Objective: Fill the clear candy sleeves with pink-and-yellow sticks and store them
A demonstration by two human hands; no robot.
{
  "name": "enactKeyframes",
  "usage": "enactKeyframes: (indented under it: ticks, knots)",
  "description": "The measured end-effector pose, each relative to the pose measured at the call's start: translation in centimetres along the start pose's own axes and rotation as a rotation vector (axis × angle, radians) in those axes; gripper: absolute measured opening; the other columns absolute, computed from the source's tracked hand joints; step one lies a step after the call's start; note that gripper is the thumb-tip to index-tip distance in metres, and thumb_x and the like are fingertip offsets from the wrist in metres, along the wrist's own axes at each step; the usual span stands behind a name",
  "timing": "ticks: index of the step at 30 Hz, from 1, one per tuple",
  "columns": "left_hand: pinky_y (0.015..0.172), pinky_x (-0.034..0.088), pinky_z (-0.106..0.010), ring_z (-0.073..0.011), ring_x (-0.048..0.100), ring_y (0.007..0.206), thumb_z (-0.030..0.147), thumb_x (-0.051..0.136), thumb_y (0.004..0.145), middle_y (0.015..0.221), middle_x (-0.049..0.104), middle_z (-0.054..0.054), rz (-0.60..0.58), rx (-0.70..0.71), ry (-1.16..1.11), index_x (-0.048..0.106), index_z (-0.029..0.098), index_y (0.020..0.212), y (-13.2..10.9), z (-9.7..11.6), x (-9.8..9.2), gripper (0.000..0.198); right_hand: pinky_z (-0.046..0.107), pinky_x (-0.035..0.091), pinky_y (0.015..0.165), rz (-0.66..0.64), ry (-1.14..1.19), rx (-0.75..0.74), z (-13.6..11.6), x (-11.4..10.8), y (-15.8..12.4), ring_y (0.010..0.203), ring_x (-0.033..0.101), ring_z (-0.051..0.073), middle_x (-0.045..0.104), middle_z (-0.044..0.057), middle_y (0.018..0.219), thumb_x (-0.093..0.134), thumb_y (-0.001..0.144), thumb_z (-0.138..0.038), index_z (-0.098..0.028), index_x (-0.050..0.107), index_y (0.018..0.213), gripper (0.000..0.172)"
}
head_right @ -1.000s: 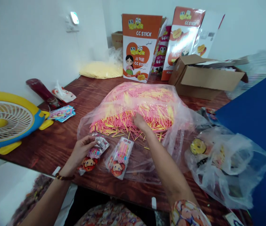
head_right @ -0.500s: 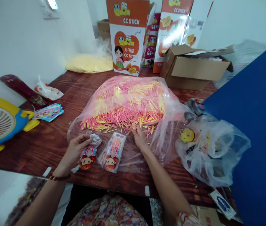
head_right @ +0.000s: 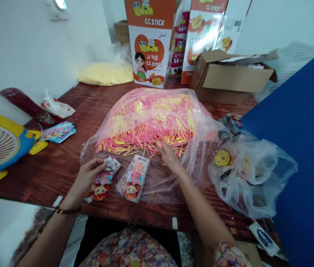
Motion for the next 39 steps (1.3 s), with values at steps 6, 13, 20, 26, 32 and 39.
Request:
enactKeyframes:
  ticks: [6, 13, 20, 26, 32, 39]
  knots:
    - [0.059, 0.047, -0.020, -0.0104, 0.059, 0.062, 0.038, 0.085, 0.062, 0.072, 0.066, 0.002, -0.012, -0.007, -0.005, 0.068, 0.015, 0.079, 0.2, -0.7, -0.4, 0.033, 0.033, 0.045, 0.082, -0.375, -0.638, -0.193, -0.5, 1.5, 0.6, 0.095, 0.057, 0.022, 0.059, 0.014, 0.113, 0.040, 0.087, -0.006, -0.014, 0.056, 0.120, 0.038]
    - [0.058, 0.048, -0.020, -0.0109, 0.059, 0.062, 0.038, 0.088, 0.058, 0.071, 0.067, 0.001, 0.015, -0.027, -0.044, 0.067, 0.014, 0.077, 0.1, -0.2, -0.3, 0.037, 0.031, 0.043, 0.075, -0.347, -0.809, -0.145, -0.8, 2.3, 1.8, 0.086, 0.056, 0.021, 0.059, 0.013, 0.102, 0.041, 0.092, -0.012, -0.015, 0.061, 0.103, 0.023]
    - [0.059, 0.049, -0.021, -0.0112, 0.060, 0.061, 0.037, 0.087, 0.059, 0.071, 0.068, 0.001, 0.005, -0.050, -0.051, 0.067, 0.015, 0.080, 0.0, -0.4, -0.4, 0.036, 0.034, 0.042, 0.075, -0.061, -0.344, -0.102, 1.1, 0.0, 2.5, 0.078, 0.050, 0.020, 0.055, 0.005, 0.081, 0.052, 0.089, -0.028, -0.020, 0.054, 0.073, 0.018]
    - [0.059, 0.049, -0.020, -0.0106, 0.060, 0.061, 0.037, 0.088, 0.058, 0.071, 0.068, 0.001, 0.006, -0.041, -0.063, 0.067, 0.014, 0.079, -0.3, -0.1, -0.1, 0.036, 0.031, 0.041, 0.064, 0.037, 0.126, 0.161, 3.1, -0.3, 2.0, 0.059, 0.049, 0.017, 0.056, -0.002, 0.061, 0.056, 0.083, -0.042, -0.023, 0.053, 0.073, 0.021]
    - [0.055, 0.047, -0.019, -0.0097, 0.057, 0.058, 0.037, 0.089, 0.055, 0.068, 0.065, 0.003, 0.038, -0.047, -0.061, 0.067, 0.015, 0.077, -0.6, 0.4, -0.1, 0.038, 0.032, 0.046, 0.073, 0.169, 0.554, 0.148, 1.4, 0.3, 0.0, 0.069, 0.058, 0.016, 0.064, -0.002, 0.074, 0.062, 0.079, -0.045, -0.023, 0.055, 0.086, 0.024]
    - [0.057, 0.048, -0.020, -0.0104, 0.059, 0.061, 0.036, 0.088, 0.056, 0.070, 0.067, 0.002, 0.009, -0.046, -0.059, 0.067, 0.015, 0.077, -0.6, 0.3, 0.7, 0.036, 0.031, 0.044, 0.076, 0.181, 0.413, 0.163, 1.4, 1.8, -2.3, 0.077, 0.057, 0.018, 0.065, 0.001, 0.082, 0.059, 0.081, -0.043, -0.023, 0.061, 0.086, 0.021]
Point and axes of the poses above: each hand's wrist, its own y-axis towards the middle knuckle, its own x-axis out of the palm, z = x × y, the point moved 6 cm from there along y, towards the middle knuckle
